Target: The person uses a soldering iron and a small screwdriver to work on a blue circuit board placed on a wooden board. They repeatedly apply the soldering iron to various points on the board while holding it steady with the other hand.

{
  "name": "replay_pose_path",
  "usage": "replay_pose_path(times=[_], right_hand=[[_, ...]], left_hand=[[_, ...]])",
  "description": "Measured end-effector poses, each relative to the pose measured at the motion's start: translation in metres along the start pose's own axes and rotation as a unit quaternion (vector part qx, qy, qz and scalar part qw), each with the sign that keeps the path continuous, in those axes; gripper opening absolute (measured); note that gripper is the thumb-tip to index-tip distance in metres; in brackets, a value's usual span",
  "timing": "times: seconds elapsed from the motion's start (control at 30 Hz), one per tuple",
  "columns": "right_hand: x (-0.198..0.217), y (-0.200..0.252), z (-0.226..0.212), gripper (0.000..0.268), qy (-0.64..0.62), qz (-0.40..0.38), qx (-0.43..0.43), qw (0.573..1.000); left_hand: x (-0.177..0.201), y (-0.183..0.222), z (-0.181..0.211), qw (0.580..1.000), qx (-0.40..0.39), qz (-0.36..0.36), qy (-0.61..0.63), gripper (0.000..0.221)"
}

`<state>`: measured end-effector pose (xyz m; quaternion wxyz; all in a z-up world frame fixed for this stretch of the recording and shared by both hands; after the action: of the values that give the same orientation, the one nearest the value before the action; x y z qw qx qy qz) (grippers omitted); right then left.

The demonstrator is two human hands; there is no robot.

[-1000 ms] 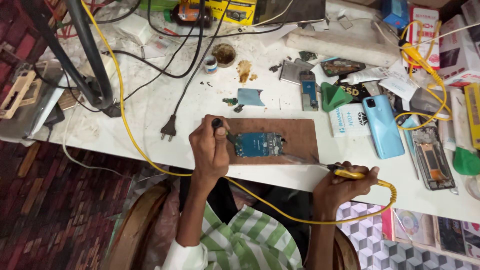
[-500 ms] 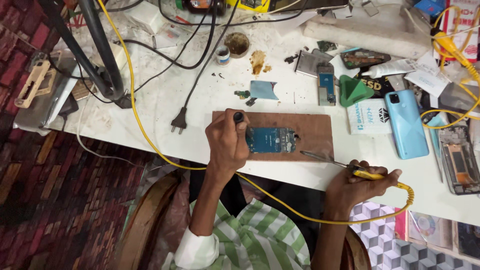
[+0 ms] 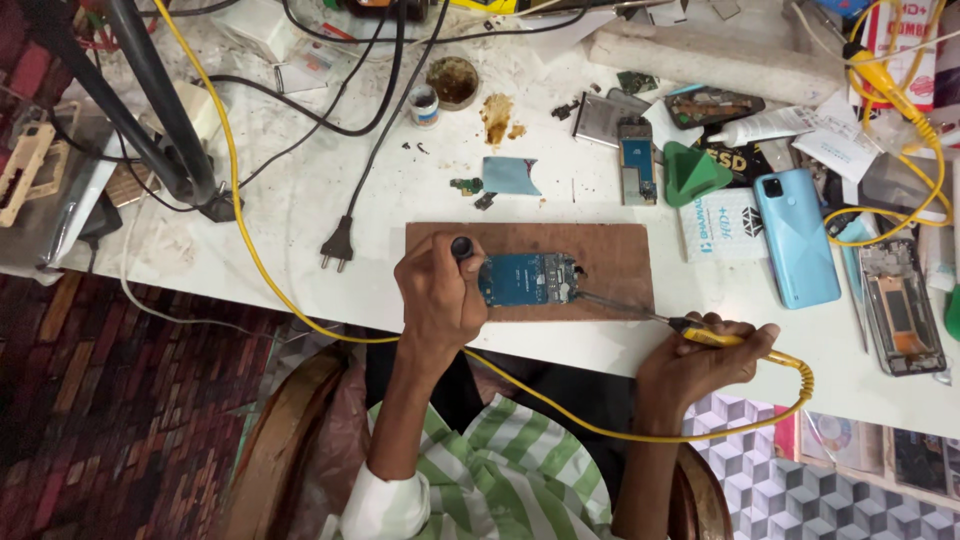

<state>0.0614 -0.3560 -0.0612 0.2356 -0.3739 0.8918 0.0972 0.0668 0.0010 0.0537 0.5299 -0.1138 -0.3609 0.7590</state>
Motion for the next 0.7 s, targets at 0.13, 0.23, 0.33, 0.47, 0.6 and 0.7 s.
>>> replay_pose_path(times=[0.13,0.23,0.33,0.47,0.6,0.7], right_hand=[[-0.0004,-0.0014,-0.0030,0.040,0.018,0.003,0.037,0.999],[0.0019,-0.0030,-0.0027,0.039,0.023,0.016,0.026,0.999],[-0.0012,-0.0036,-0.0035,0.040,0.016,0.009,0.023,1.000],[-0.0003,-0.0026,-0.0038,0.039,0.018,0.025,0.007,1.000],[-0.0002,-0.0007,-0.0067,0.039,0.070,0.036,0.019,0.997],[-0.0009,-0.0013,-0.0070,0.038,0.044,0.022,0.026,0.998]], left_hand=[[0.0001,0.0028,-0.0024,1.000,-0.002,-0.005,0.004,0.006],[0.0003,0.0047,-0.0026,1.000,-0.003,-0.006,0.011,0.004],[-0.0005,0.0043,-0.0051,1.000,0.008,-0.009,0.012,0.004],[-0.0015,0.0057,-0.0059,1.000,0.002,-0.008,0.013,0.004],[-0.0017,0.0070,-0.0084,1.000,0.009,-0.008,0.016,0.005],[-0.0021,0.0076,-0.0084,1.000,0.003,-0.005,0.010,0.007]])
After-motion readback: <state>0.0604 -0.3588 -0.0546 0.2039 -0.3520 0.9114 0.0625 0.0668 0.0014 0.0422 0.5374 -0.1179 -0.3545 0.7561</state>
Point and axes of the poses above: each hand's wrist, its own y-axis away from the middle knuckle, its own x-axis out of the back of the hand, z = x × y, the point moved 8 cm from there along -y, towards the middle knuckle, and after that the axes turned 11 degrees about y, right-handed, at the moved point
